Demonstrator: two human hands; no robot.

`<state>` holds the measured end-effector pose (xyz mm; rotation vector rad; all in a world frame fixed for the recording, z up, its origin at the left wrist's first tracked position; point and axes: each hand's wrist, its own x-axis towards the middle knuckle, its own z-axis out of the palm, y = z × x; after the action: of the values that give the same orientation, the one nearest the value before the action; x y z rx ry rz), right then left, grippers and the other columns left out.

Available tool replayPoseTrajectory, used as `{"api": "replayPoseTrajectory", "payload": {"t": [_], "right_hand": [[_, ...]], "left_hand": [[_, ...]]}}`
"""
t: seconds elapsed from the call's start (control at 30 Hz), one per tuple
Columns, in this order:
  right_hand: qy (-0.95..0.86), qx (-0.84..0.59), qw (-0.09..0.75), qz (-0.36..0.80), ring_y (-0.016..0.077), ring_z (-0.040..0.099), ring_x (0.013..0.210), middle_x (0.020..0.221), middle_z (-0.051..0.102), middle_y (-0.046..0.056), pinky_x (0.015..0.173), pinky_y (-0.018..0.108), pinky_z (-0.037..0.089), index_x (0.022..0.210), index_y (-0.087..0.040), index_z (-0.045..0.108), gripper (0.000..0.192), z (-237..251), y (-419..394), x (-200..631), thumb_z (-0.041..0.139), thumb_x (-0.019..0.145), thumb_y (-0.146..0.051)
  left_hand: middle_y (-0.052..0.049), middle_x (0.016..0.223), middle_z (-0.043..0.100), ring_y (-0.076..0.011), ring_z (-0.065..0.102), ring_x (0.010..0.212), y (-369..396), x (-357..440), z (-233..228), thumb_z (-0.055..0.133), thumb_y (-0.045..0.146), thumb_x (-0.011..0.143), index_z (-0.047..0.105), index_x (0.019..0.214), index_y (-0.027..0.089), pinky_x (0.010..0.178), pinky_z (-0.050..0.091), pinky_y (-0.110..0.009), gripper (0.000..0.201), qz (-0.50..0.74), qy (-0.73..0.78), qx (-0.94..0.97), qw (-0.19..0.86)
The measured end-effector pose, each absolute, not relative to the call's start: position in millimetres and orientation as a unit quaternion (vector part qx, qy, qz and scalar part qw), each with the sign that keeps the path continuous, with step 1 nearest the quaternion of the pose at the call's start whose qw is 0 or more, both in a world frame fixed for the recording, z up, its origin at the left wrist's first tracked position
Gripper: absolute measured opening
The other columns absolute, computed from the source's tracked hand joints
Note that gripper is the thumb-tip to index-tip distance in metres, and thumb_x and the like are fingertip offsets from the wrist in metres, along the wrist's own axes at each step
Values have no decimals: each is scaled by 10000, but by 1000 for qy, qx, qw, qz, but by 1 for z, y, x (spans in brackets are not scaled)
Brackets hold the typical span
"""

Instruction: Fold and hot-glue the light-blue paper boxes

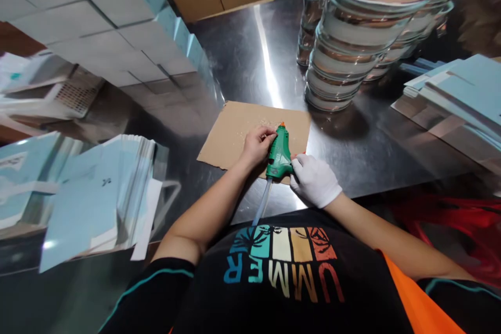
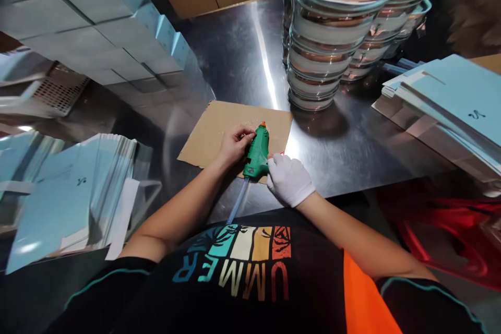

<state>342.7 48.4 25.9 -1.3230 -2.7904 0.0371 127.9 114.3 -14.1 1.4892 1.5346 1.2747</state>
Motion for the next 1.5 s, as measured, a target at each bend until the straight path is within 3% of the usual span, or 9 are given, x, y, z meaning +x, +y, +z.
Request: {"api": "replayPoseTrajectory", "payload": {"t": [0.37, 0.8, 1.2, 1.4, 1.5], "right_hand": [[-906, -421, 39, 2, 289, 658, 911, 1115, 734, 179, 736, 380, 469, 1260, -91, 696, 345, 24, 49, 346, 515, 1000, -226], [-903, -427, 47, -27, 277, 641, 886, 1084, 733, 169, 698, 357, 448, 1232, -104, 712, 330, 25, 47, 346, 559, 977, -248], [-904, -424, 41, -43, 270, 643, 864, 1047, 734, 155, 673, 353, 432, 1212, -102, 714, 318, 23, 47, 346, 556, 978, -248], [-906, -417, 66, -40, 272, 643, 875, 1034, 735, 163, 708, 352, 467, 1167, -101, 729, 285, 22, 47, 346, 568, 963, -218], [-906, -413, 78, -44, 288, 648, 905, 1073, 738, 177, 723, 361, 490, 1236, -90, 720, 336, 19, 47, 348, 569, 962, -213]], "left_hand": [[5, 752, 613, -148, 595, 674, 116, 113, -27, 619, 306, 941, 625, 866, 214, 669, 500, -268, 119, 489, 569, 549, 367], [-55, 942, 722, -181, 674, 852, 113, 124, -22, 697, 212, 874, 771, 863, 204, 807, 560, -304, 75, 511, 563, 560, 330], [-49, 936, 716, -181, 658, 817, 111, 131, -16, 714, 242, 883, 732, 850, 201, 774, 542, -306, 55, 484, 564, 589, 319], [-4, 729, 628, -196, 559, 711, 122, 139, -9, 774, 234, 855, 637, 751, 214, 713, 424, -328, 173, 440, 621, 569, 314], [3, 685, 609, -188, 534, 682, 124, 141, -8, 771, 199, 854, 619, 722, 211, 692, 399, -319, 202, 456, 616, 554, 326]]}}
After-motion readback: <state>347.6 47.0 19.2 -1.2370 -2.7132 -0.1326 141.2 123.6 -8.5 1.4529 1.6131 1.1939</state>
